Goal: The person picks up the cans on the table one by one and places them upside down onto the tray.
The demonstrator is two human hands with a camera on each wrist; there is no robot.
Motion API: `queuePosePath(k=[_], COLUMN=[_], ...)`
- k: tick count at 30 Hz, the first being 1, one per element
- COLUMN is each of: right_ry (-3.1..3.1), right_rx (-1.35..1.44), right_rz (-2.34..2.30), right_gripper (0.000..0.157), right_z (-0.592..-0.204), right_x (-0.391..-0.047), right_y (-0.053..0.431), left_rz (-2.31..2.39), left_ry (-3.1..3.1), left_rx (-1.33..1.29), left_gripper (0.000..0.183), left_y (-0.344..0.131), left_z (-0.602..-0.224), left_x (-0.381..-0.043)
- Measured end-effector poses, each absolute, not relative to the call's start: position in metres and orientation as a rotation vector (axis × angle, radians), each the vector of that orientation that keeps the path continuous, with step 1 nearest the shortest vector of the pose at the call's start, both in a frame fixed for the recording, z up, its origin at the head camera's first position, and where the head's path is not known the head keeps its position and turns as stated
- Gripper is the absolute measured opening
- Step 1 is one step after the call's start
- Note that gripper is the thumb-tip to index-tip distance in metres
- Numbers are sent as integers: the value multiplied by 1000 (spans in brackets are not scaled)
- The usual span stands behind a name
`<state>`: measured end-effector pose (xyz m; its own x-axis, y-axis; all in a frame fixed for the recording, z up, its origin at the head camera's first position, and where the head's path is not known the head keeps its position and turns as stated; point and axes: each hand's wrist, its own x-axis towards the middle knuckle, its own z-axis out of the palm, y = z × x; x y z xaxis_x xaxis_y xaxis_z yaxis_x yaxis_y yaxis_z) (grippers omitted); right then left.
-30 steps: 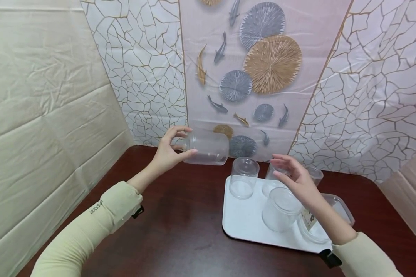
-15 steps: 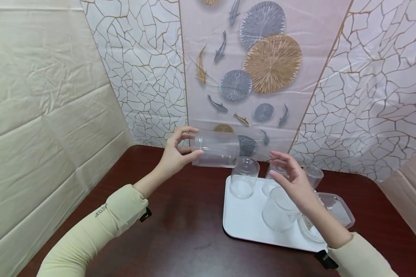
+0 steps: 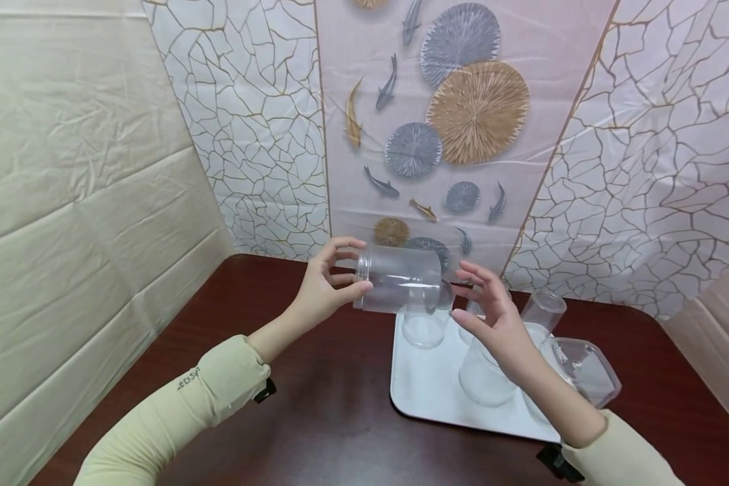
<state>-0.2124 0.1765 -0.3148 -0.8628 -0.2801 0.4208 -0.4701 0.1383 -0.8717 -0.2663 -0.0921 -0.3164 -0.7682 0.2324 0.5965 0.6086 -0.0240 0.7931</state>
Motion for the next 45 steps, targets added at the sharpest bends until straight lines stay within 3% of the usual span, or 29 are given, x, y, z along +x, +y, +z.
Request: queuePosePath(k=[24, 37, 45], right_ry=[-2239, -2154, -2256], right_rx=[722, 802, 808], right_rz=[2008, 2046, 1964], right_gripper=[68, 64, 63], right_z=[-315, -316, -314], right_x=[-208, -209, -210], right_y=[166, 168, 172], left_rz=[-2004, -1979, -2016], left_ry=[-1888, -1854, -1868], left_rx=[-988, -1048, -1057], left_gripper=[56, 77, 67], left_y=[-70, -71, -72], left_z=[-333, -339, -344], left_x=[-250, -246, -243])
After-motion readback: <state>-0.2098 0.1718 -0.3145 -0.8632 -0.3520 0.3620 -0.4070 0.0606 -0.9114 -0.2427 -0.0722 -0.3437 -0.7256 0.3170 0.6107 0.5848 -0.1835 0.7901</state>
